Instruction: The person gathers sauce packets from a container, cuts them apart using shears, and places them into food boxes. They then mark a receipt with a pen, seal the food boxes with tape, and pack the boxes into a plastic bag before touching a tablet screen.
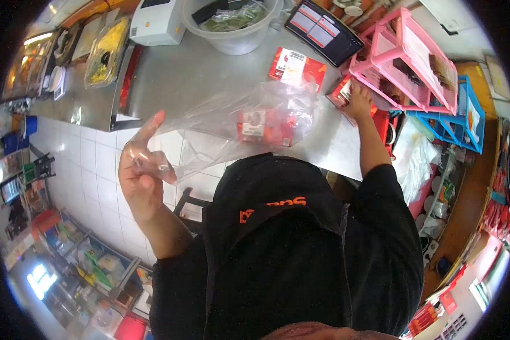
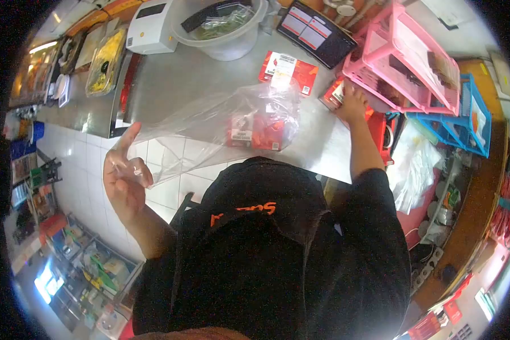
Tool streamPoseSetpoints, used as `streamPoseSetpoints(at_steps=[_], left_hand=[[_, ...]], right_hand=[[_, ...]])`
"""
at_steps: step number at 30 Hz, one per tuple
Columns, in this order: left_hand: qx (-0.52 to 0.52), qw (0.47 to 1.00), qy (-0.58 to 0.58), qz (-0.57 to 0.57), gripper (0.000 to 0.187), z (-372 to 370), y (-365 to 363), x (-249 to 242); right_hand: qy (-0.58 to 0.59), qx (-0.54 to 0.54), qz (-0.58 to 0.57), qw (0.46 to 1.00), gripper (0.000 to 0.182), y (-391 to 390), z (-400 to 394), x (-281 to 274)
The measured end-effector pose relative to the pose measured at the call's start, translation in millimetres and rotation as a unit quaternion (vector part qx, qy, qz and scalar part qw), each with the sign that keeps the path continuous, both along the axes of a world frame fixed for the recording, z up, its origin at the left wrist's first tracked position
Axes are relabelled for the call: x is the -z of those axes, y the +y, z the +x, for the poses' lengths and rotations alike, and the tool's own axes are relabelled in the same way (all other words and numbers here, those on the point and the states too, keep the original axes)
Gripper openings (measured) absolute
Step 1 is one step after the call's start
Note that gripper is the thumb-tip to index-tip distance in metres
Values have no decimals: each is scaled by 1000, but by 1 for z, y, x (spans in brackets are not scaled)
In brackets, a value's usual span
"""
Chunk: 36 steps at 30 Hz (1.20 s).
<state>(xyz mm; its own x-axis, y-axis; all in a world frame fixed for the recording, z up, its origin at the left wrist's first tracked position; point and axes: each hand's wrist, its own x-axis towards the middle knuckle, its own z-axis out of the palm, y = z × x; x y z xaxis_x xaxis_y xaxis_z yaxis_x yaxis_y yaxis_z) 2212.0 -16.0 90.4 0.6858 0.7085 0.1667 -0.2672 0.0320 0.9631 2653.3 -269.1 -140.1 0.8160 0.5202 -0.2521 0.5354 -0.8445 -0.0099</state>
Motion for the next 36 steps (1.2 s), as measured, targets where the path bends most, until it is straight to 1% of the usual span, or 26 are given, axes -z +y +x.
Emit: streamPoseSetpoints(at_steps=[1,3,4,5,6,7,8,10,11,13,15,16,18,19,20,22,23,24,25,27,28,30,31,33,34,36], left_hand=[[-5,1000,1,-14,47,0,-1,-2],[-15,1000,4,-8,48,-2,0,2],[-17,1000,6,-6,48,-3,1,5],[-20,1000,8,-4,49,-5,1,5],[-34,999,17,-4,50,-2,-3,3],[-29,999,15,-6,51,-2,-3,2],[-21,1000,14,-8,51,-1,-3,2],[7,1000,8,-21,53,0,0,4],[17,1000,4,-25,54,1,0,3],[37,999,-4,-31,54,5,-1,3],[55,998,-12,-8,58,8,-1,5],[63,998,-17,3,61,9,0,6],[47,999,-13,5,60,9,2,8],[39,999,-11,6,59,9,3,9],[30,999,-13,1,58,9,4,11],[11,1000,-17,-8,57,10,6,15],[0,1000,-16,6,57,10,8,19],[-11,1000,-15,20,56,11,10,22],[-22,999,-15,33,56,12,10,25],[1,998,-57,-30,54,16,3,23],[13,995,-78,-60,55,18,1,23],[34,996,-78,-18,58,21,2,23],[45,996,-77,3,60,21,2,23],[105,989,-105,-11,64,16,6,28],[136,983,-118,-18,67,15,7,29],[110,989,-86,-38,70,20,-3,24]], right_hand=[[32,-15,68,997,122,-3,1,1],[93,-44,201,974,122,-15,12,-2],[109,-119,351,922,120,-26,22,11],[199,-113,404,886,116,-11,0,-44],[309,-57,458,832,111,-1,-15,-81],[336,-75,482,805,113,7,-23,-111],[382,-72,501,773,105,15,-36,-146],[445,-99,521,722,87,34,-58,-186],[464,-131,521,705,78,42,-65,-195],[529,-151,496,672,76,67,-93,-199],[606,-134,459,636,75,100,-136,-184],[625,-122,452,624,75,115,-162,-176],[550,-160,528,626,92,141,-204,-157],[459,-214,616,604,97,154,-217,-143],[359,-263,692,569,103,160,-224,-132],[385,-330,539,673,107,145,-208,-116],[392,-360,454,715,109,137,-197,-115],[403,-387,399,727,107,130,-190,-117],[365,-417,339,760,105,125,-188,-119],[283,-468,214,809,102,114,-188,-121],[245,-473,179,827,99,111,-192,-122],[165,-480,109,855,93,106,-200,-122],[135,-465,80,871,94,106,-201,-124],[73,-433,23,898,96,105,-202,-129],[17,-427,6,904,96,105,-198,-126],[-35,-411,12,911,91,105,-189,-123]])
